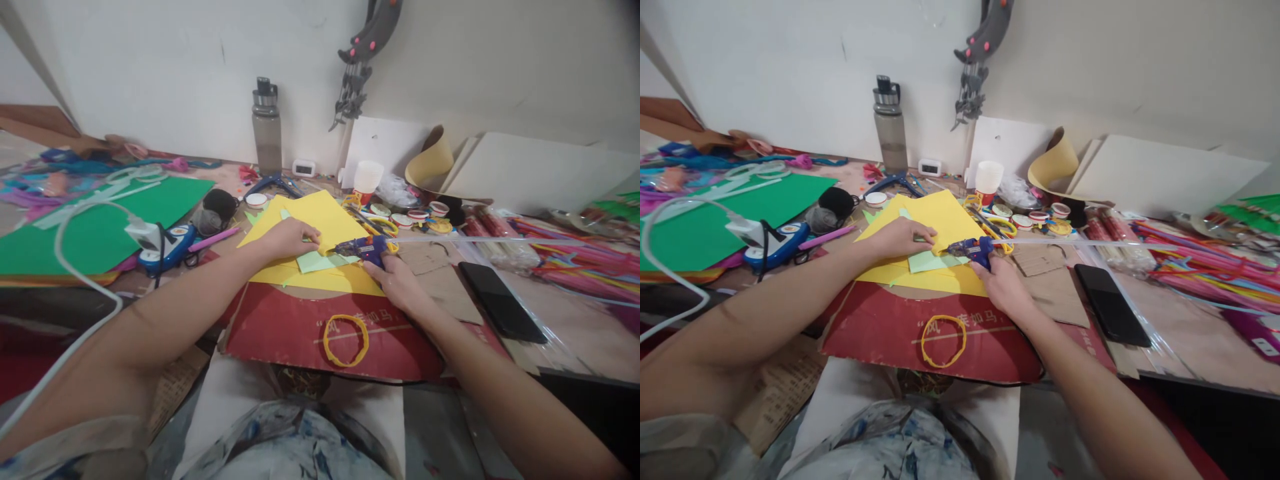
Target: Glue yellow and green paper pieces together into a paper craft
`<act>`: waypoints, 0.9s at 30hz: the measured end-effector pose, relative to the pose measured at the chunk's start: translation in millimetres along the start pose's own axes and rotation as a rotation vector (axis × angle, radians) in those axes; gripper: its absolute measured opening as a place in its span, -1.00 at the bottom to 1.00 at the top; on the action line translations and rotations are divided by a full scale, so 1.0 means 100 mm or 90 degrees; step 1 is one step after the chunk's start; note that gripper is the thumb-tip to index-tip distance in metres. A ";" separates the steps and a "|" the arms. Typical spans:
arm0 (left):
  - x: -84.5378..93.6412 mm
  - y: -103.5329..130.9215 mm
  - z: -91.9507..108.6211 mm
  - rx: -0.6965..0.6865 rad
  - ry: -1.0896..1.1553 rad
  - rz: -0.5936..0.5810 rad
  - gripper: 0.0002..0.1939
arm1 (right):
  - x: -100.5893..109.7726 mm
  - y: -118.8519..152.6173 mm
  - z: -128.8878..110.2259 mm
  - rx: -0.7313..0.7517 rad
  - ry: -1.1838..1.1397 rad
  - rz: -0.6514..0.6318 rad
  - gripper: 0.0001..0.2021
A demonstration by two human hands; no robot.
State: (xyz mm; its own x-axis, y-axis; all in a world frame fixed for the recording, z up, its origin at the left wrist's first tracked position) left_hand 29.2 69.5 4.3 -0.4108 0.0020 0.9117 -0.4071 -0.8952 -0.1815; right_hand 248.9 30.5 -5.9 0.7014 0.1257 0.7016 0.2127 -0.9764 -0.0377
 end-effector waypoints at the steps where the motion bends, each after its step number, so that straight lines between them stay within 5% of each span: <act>1: 0.00 0.00 0.00 0.000 -0.002 0.001 -0.79 | 0.03 0.00 0.02 0.011 0.022 0.024 -0.74; 6: -0.01 -0.02 0.00 -0.005 -0.014 -0.004 -0.79 | 0.06 0.05 -0.03 0.064 0.108 0.079 -0.72; 11: -0.01 -0.02 0.00 -0.008 -0.016 0.001 -0.79 | 0.00 0.11 -0.14 0.096 0.112 0.042 -0.70; 21: -0.01 -0.01 0.01 -0.010 -0.020 0.000 -0.80 | 0.11 0.06 0.12 0.000 0.070 0.091 -0.67; 27: -0.01 -0.02 0.01 -0.004 -0.035 -0.005 -0.79 | 0.09 0.08 0.04 0.030 0.046 0.097 -0.65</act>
State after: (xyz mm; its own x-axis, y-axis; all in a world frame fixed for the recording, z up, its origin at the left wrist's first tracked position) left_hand 31.2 70.6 4.0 -0.3626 -0.0155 0.9318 -0.4148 -0.8927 -0.1762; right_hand 259.5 24.5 -3.0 0.6772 -0.0375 0.7348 0.1410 -0.9736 -0.1796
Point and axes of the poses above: each hand's wrist, its own y-axis away from the middle knuckle, its own x-axis out of the back of the hand, z = x × y, the point moved 8 cm from there along -y, towards the middle knuckle, and after that the axes turned 5 degrees about -y, right-handed, at the moved point
